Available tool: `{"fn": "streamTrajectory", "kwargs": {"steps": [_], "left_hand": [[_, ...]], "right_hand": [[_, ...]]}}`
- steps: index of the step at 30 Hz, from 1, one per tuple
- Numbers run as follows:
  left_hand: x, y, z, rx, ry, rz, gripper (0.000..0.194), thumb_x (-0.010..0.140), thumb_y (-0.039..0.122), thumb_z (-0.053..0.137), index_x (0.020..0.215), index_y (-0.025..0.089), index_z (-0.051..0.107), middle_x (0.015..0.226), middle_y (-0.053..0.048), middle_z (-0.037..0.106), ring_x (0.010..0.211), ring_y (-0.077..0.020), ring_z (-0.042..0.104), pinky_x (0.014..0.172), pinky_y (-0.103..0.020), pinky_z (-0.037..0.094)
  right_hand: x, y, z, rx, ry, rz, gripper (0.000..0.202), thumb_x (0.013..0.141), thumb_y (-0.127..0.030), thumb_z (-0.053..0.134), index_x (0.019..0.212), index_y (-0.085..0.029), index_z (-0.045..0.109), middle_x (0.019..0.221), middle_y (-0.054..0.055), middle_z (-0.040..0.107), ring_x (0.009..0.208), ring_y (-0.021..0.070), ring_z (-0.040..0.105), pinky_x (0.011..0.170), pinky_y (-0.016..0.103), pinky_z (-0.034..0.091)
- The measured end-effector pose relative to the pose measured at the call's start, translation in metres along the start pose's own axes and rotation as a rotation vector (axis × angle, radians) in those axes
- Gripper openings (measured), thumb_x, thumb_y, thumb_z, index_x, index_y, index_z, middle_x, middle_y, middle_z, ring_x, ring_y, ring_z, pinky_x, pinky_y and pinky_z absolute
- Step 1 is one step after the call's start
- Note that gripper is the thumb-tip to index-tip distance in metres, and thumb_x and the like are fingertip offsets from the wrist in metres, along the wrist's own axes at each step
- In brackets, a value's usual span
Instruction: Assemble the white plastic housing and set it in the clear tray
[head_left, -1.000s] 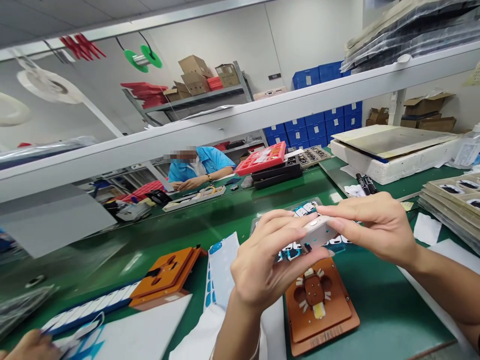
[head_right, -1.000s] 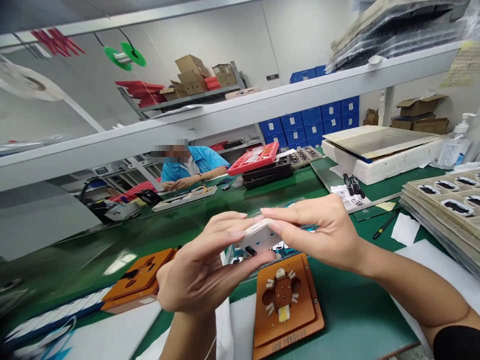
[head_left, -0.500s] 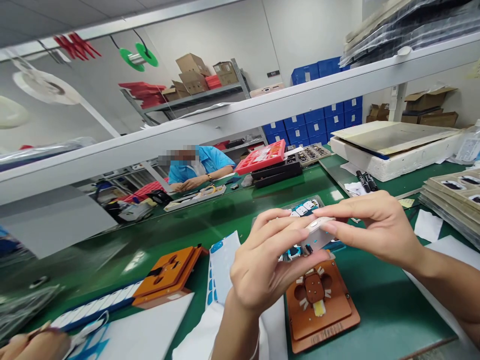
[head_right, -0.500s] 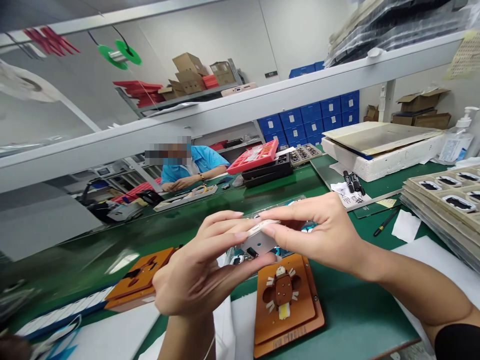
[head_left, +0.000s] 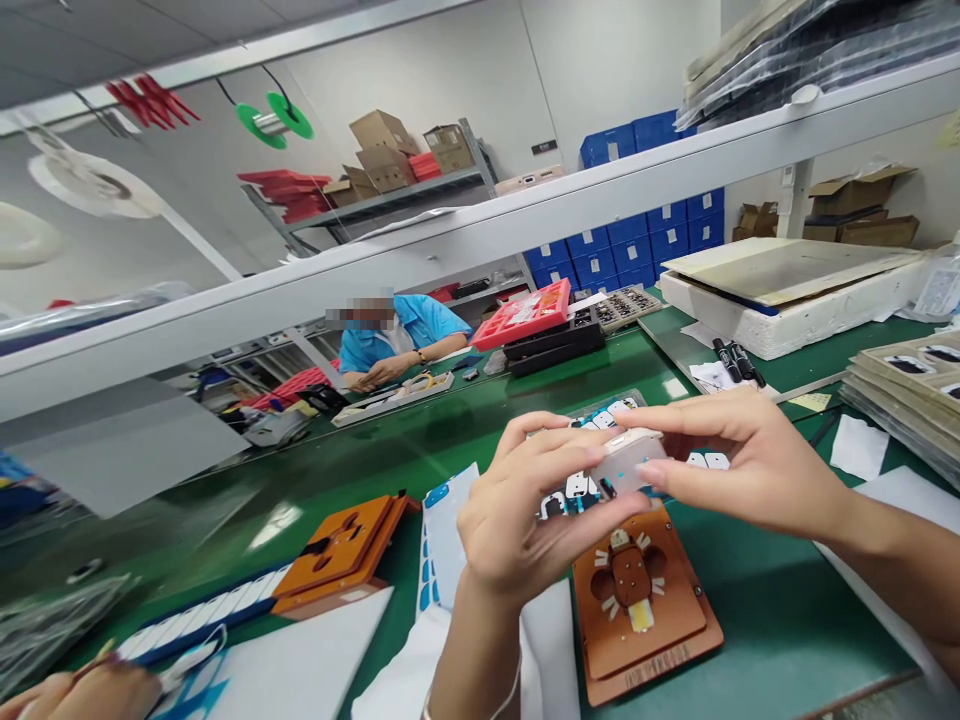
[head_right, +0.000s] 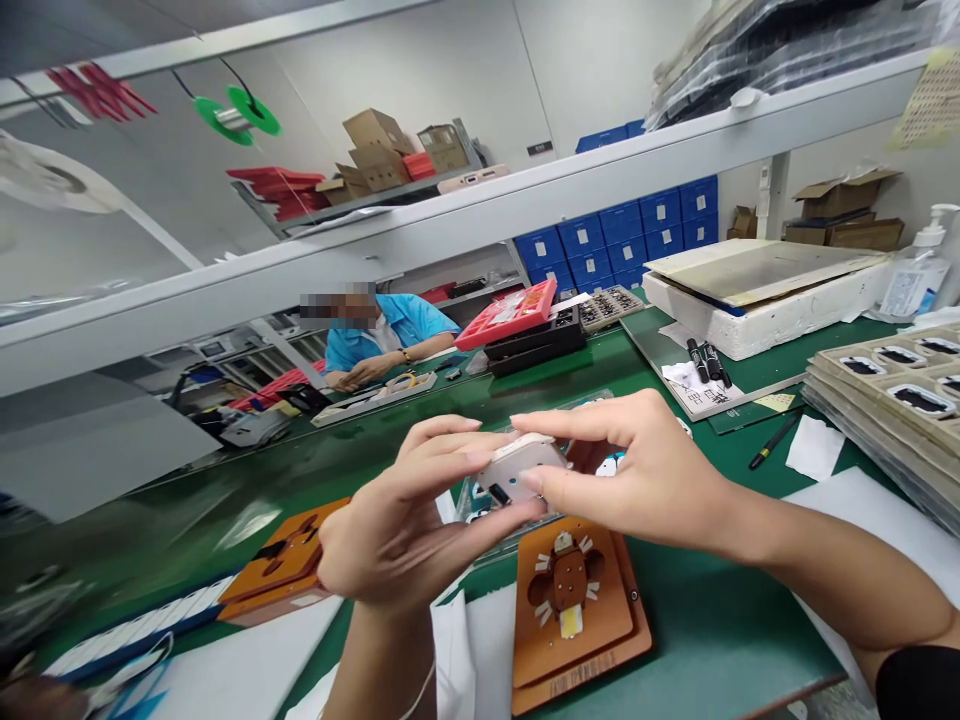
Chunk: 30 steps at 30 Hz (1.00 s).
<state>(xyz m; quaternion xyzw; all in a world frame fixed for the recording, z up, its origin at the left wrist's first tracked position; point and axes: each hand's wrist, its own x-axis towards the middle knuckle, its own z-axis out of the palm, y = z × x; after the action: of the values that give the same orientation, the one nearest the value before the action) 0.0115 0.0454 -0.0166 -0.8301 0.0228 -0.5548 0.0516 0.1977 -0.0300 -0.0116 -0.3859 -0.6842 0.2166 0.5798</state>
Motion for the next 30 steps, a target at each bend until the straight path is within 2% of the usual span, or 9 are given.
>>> {"fn": "streamTrajectory", "kwargs": {"steps": [5,11,16,21,26,30], "left_hand": [[-0.003,-0.001,-0.001,-0.147,0.009,-0.053,0.05,0.071,0.029,0.089,0.11,0.013,0.064,0.09,-0.009,0.078,0.075,-0.0208,0.073,0.081,-0.042,0.058],[-0.003,0.005,-0.003,-0.169,0.002,-0.067,0.054,0.068,0.025,0.091,0.114,0.014,0.064,0.093,-0.007,0.077,0.079,-0.0191,0.072,0.083,-0.04,0.056],[0.0,0.008,-0.003,-0.156,-0.031,-0.049,0.052,0.067,0.024,0.092,0.108,0.01,0.063,0.088,-0.009,0.076,0.078,-0.0196,0.072,0.084,-0.04,0.056],[0.003,0.01,-0.003,-0.117,-0.059,-0.049,0.046,0.071,0.027,0.089,0.104,0.012,0.062,0.085,-0.008,0.077,0.075,-0.0197,0.074,0.082,-0.039,0.057],[0.004,0.011,-0.005,-0.082,-0.081,-0.053,0.042,0.074,0.028,0.087,0.104,0.014,0.062,0.085,-0.007,0.077,0.073,-0.0188,0.074,0.082,-0.039,0.057],[0.007,0.013,-0.007,-0.046,-0.1,-0.03,0.04,0.074,0.026,0.088,0.103,0.013,0.063,0.083,-0.005,0.077,0.071,-0.0173,0.073,0.082,-0.038,0.058]], "right_hand": [[-0.001,0.001,-0.004,0.289,-0.125,0.102,0.024,0.085,-0.017,0.065,0.105,-0.017,0.079,0.07,0.002,0.075,0.054,0.0146,0.07,0.052,0.02,0.06],[-0.001,0.001,-0.002,0.504,-0.108,0.164,0.025,0.081,-0.009,0.071,0.098,-0.024,0.08,0.072,0.0,0.076,0.056,0.0136,0.072,0.053,0.015,0.06],[0.0,0.001,0.001,0.518,-0.079,0.179,0.024,0.08,-0.009,0.071,0.093,-0.026,0.081,0.07,-0.001,0.075,0.052,0.0118,0.07,0.049,0.013,0.058],[0.0,-0.001,0.002,0.483,-0.052,0.195,0.021,0.074,-0.009,0.072,0.087,-0.023,0.082,0.066,-0.001,0.074,0.048,0.0111,0.066,0.048,0.013,0.057],[0.0,-0.001,0.002,0.486,-0.06,0.202,0.023,0.074,-0.008,0.072,0.086,-0.024,0.082,0.065,-0.002,0.073,0.05,0.0095,0.066,0.048,0.012,0.055],[0.001,0.002,0.001,0.469,-0.074,0.233,0.017,0.073,-0.011,0.073,0.084,-0.021,0.082,0.069,0.0,0.074,0.054,0.0106,0.066,0.049,0.014,0.054]]}}
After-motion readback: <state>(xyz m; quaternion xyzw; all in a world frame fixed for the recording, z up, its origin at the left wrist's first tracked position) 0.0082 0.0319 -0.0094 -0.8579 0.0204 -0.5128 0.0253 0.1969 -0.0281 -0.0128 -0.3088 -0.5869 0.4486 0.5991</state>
